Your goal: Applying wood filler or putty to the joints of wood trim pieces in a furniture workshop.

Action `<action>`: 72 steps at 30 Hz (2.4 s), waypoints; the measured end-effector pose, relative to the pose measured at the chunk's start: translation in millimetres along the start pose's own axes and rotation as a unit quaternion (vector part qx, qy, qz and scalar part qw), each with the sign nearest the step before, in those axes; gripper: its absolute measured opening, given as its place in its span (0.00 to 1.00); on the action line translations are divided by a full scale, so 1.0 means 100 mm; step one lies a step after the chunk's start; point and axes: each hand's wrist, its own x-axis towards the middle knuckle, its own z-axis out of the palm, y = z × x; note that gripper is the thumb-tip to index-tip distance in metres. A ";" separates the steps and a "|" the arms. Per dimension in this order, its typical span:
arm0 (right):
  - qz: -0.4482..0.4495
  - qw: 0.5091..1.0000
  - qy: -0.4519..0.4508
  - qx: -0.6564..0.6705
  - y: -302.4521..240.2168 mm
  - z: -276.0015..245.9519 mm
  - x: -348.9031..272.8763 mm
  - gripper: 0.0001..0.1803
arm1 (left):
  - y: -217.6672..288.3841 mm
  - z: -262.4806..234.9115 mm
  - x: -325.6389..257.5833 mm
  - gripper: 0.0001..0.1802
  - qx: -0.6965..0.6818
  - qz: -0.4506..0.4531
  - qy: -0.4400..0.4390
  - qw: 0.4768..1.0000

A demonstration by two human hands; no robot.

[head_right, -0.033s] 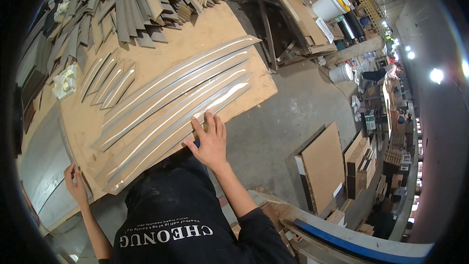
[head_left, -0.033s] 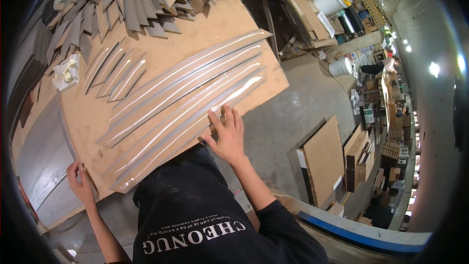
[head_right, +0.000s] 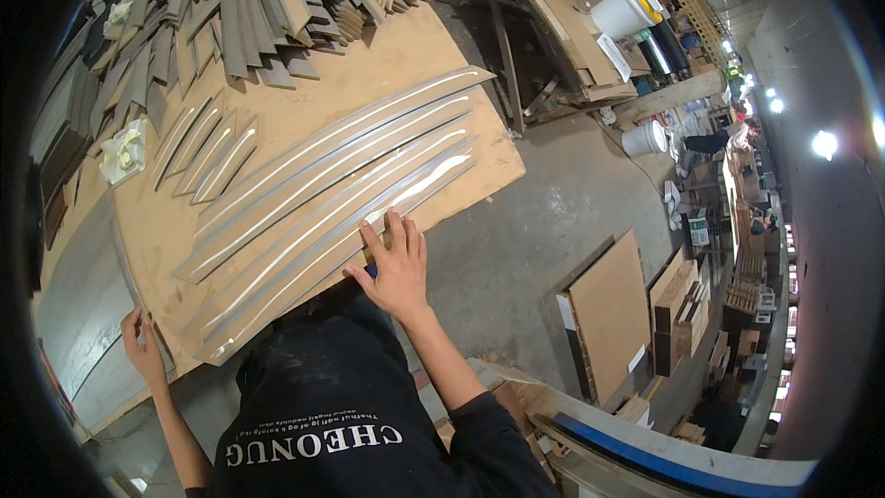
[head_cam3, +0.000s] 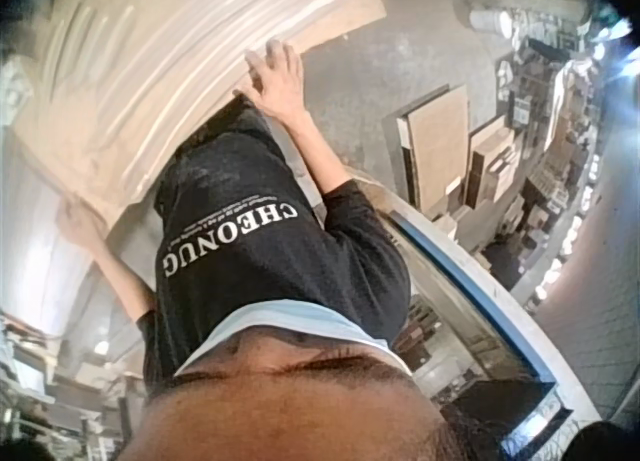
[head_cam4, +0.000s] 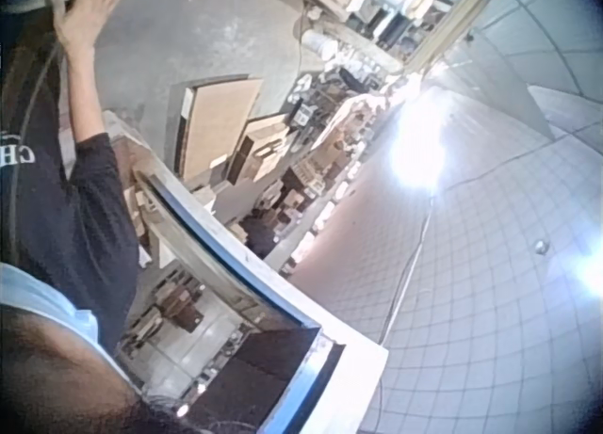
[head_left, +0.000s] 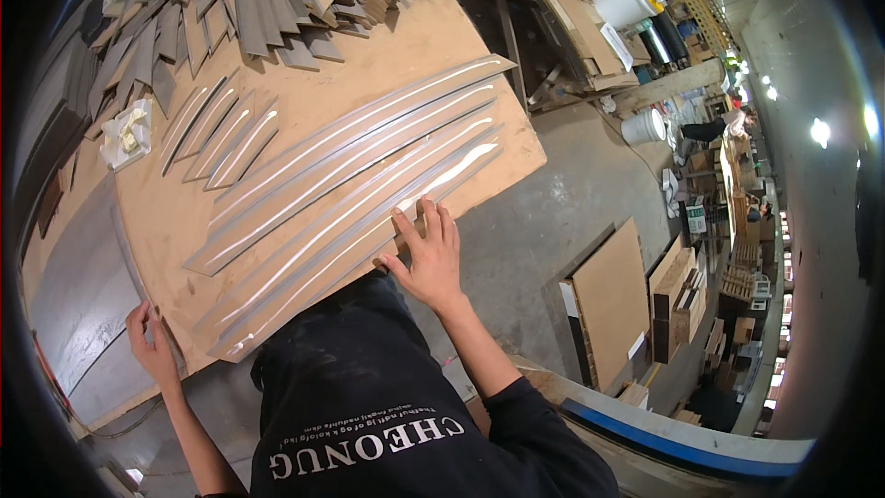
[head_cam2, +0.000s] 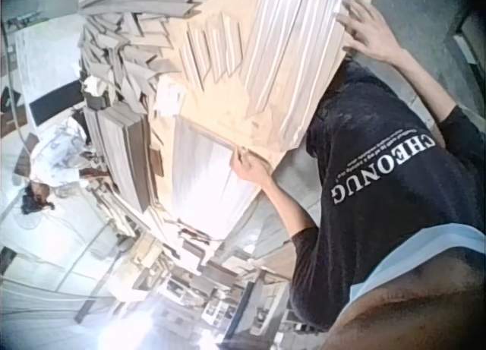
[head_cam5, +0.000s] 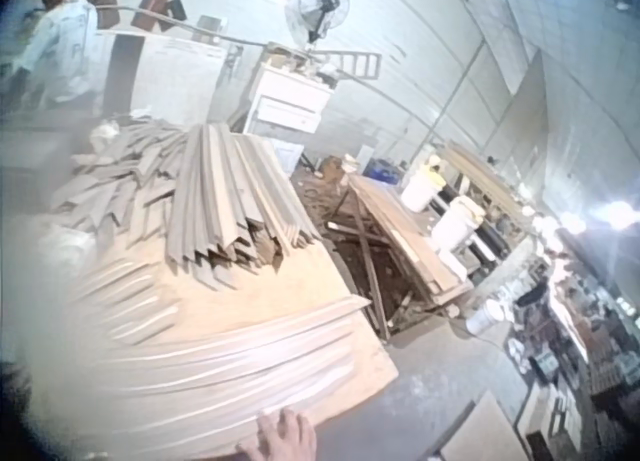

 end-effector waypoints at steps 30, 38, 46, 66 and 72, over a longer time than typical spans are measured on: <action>-0.163 0.978 -0.128 0.020 -1.34 0.24 -0.53 0.40 | -0.75 -0.25 -0.33 0.12 0.131 0.021 0.155 0.979; -0.258 0.949 -0.174 0.050 -1.69 0.34 -0.56 0.42 | -0.71 -0.26 -0.33 0.12 0.114 -0.001 0.177 0.978; -0.328 0.915 -0.232 0.031 -1.92 0.37 -0.58 0.45 | -0.69 -0.25 -0.34 0.12 0.140 -0.011 0.198 0.970; -0.413 0.870 -0.268 0.032 -2.23 0.43 -0.39 0.40 | -0.70 -0.21 -0.38 0.14 0.148 -0.041 0.207 0.966; -0.394 0.881 -0.259 0.020 -1.88 0.31 -0.23 0.36 | -0.82 -0.20 -0.40 0.11 0.144 -0.023 0.191 0.971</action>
